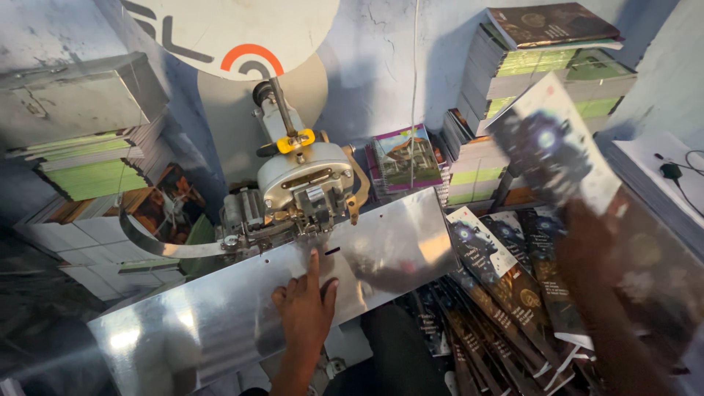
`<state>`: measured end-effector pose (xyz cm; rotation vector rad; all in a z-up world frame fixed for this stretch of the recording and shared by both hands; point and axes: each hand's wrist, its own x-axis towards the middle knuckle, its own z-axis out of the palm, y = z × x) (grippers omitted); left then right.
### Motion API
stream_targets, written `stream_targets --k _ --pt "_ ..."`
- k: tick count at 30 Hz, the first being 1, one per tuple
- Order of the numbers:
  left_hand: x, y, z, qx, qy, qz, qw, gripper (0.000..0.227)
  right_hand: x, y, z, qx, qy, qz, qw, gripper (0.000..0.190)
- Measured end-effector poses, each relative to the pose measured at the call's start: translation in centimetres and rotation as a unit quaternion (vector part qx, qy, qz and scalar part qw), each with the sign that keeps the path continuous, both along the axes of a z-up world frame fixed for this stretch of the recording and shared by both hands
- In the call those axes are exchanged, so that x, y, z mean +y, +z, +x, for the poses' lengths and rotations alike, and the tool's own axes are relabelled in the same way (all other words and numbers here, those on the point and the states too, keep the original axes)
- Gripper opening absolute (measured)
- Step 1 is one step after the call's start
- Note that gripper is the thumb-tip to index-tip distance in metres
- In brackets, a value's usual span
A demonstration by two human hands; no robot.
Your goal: The person repeatedly places book covers under a binding machine, operates the lever to stitch the spine, and stacks the finished covers. The person handles the covers one at a time, aligning them before each stitch.
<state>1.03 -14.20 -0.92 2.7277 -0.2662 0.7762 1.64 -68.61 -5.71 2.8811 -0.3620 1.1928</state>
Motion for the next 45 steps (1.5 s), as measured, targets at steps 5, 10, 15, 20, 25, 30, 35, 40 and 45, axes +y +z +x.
stream_targets --k 5,10,15,20,25,30,35,40,45 --pt "0.1 0.4 -0.1 0.009 -0.003 -0.007 1.000 0.074 5.6 -8.0 1.3 0.078 0.229 0.036 0.970 0.071" --pt "0.1 0.3 -0.1 -0.009 -0.007 -0.008 1.000 0.076 11.4 -6.1 1.8 0.235 0.180 0.139 0.945 0.069" --pt "0.3 0.3 -0.2 0.007 -0.021 -0.030 0.999 0.078 15.5 -1.0 2.0 0.026 0.292 0.159 0.943 0.059" --pt "0.6 0.9 -0.9 -0.007 -0.037 -0.023 0.999 0.080 19.8 3.3 1.9 -0.003 0.321 0.133 0.938 0.057" --pt "1.2 1.2 -1.3 0.006 -0.061 -0.064 0.996 0.073 24.6 5.9 2.3 0.037 0.350 0.104 0.930 0.055" --pt "1.7 0.5 -1.3 -0.010 -0.081 -0.093 0.992 0.059 29.4 6.8 2.1 0.028 0.421 0.120 0.899 0.059" --pt "3.5 0.0 -1.5 0.128 -0.099 -0.174 0.971 0.049 34.1 6.8 2.5 0.057 0.454 0.080 0.885 0.058" --pt "7.4 -0.9 -3.2 0.065 -0.153 -0.362 0.917 0.054 38.5 5.9 2.3 0.090 0.509 0.077 0.852 0.060" --pt "13.4 -1.7 -6.4 0.089 -0.017 -0.446 0.890 0.052 41.4 4.9 1.2 0.106 0.482 0.016 0.870 0.067"
